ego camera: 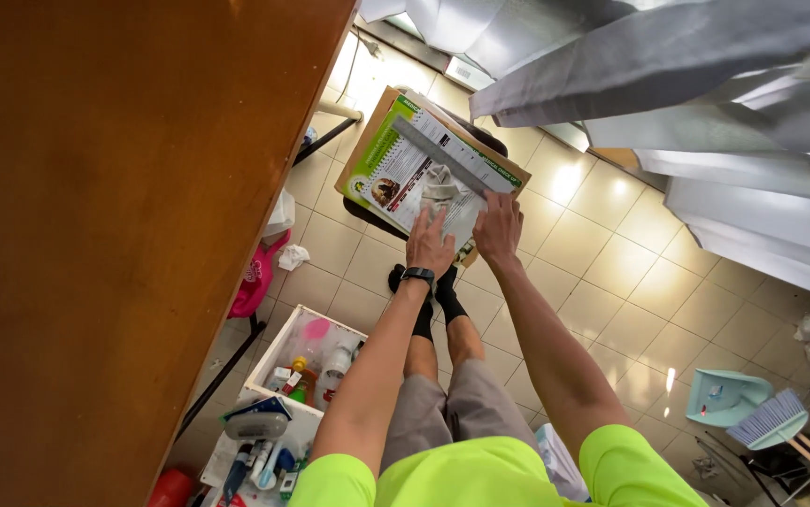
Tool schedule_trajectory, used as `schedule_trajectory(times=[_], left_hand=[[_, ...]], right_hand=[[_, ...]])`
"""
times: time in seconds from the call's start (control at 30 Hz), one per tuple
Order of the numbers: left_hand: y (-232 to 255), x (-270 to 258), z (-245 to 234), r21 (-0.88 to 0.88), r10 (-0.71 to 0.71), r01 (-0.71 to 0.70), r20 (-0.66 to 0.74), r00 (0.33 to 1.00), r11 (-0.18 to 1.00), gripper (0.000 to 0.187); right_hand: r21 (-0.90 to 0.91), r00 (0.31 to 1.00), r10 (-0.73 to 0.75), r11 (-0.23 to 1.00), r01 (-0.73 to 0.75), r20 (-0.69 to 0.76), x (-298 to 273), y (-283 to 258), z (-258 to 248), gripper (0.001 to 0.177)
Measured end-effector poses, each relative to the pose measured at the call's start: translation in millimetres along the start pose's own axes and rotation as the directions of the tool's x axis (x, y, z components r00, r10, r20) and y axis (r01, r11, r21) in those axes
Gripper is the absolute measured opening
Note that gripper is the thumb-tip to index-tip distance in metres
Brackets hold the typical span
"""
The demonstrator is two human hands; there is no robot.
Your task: The person wipes a plastic ruler with a cloth, then wipes the pages of a spiral-bound notebook with the same cloth. The ruler is placed into a blue elephant-shaped holder on the desk, and the notebook is set down on the desk.
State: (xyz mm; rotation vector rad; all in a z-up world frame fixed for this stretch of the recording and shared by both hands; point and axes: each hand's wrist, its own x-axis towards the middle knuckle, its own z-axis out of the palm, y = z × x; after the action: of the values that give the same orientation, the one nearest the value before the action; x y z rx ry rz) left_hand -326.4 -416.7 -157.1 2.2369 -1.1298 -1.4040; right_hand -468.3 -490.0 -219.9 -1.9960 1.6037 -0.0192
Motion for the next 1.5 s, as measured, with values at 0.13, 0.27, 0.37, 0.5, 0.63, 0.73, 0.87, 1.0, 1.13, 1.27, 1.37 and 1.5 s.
schedule_trajectory(times=[0.13, 0.27, 0.37, 0.5, 0.63, 0.73, 0.87, 1.0, 1.13, 1.27, 1.37, 1.5], left_hand=[[5, 19, 3, 0.066, 0.017, -0.018, 0.021, 1.0, 0.998, 0.062], [-23, 40, 30, 0.056, -0.01, 0.007, 0.063, 0.998, 0.998, 0.068], [-35, 47, 38, 0.033, 0.003, -0.005, 0.05, 0.999, 0.999, 0.069], [-51, 56, 46, -0.018, 0.011, -0.01, 0.052, 0.999, 1.0, 0.07], [-51, 58, 43, -0.036, 0.021, -0.019, 0.044, 0.999, 0.999, 0.07], [-52, 59, 39, -0.083, 0.004, 0.001, 0.062, 0.998, 0.997, 0.072], [-48, 59, 37, -0.121, -0.007, 0.016, 0.072, 0.997, 0.992, 0.071], [-44, 55, 33, -0.195, -0.018, 0.031, 0.072, 0.997, 0.98, 0.071], [-22, 43, 10, -0.252, -0.076, 0.081, 0.03, 0.997, 0.964, 0.061], [-18, 39, 11, -0.467, -0.186, 0.109, -0.122, 0.975, 0.878, 0.07], [-37, 44, 13, -0.598, -0.261, 0.148, -0.105, 0.96, 0.787, 0.049], [-44, 31, -1, -0.541, -0.317, 0.107, -0.312, 0.896, 0.834, 0.023]], right_hand=[[-0.165, 0.995, -0.082, 0.984, 0.071, -0.061, 21, -7, 7, 0.037], [-0.27, 0.994, -0.087, 0.961, 0.066, -0.069, 37, 9, 28, 0.038], [-0.25, 0.999, -0.032, 0.968, 0.033, 0.005, 50, 30, 43, 0.038], [-0.085, 0.997, 0.047, 0.996, -0.042, 0.067, 58, 41, 42, 0.038], [-0.04, 0.993, 0.085, 0.996, -0.081, 0.084, 62, 32, 30, 0.048], [0.001, 0.982, 0.14, 0.99, -0.141, 0.128, 66, 28, 22, 0.046], [-0.032, 0.97, 0.185, 0.983, -0.182, 0.156, 72, 37, 28, 0.037], [0.027, 0.969, 0.175, 0.983, -0.182, 0.176, 66, 31, 28, 0.028], [0.347, 0.981, 0.117, 0.924, -0.164, 0.153, 41, 22, 18, 0.009], [0.706, 0.945, 0.162, 0.631, -0.322, 0.285, -17, -17, -5, 0.015], [0.804, 0.911, 0.13, 0.433, -0.407, 0.391, -41, -52, -11, 0.02], [0.768, 0.961, 0.166, 0.578, -0.276, 0.221, -32, -48, 1, 0.027]])
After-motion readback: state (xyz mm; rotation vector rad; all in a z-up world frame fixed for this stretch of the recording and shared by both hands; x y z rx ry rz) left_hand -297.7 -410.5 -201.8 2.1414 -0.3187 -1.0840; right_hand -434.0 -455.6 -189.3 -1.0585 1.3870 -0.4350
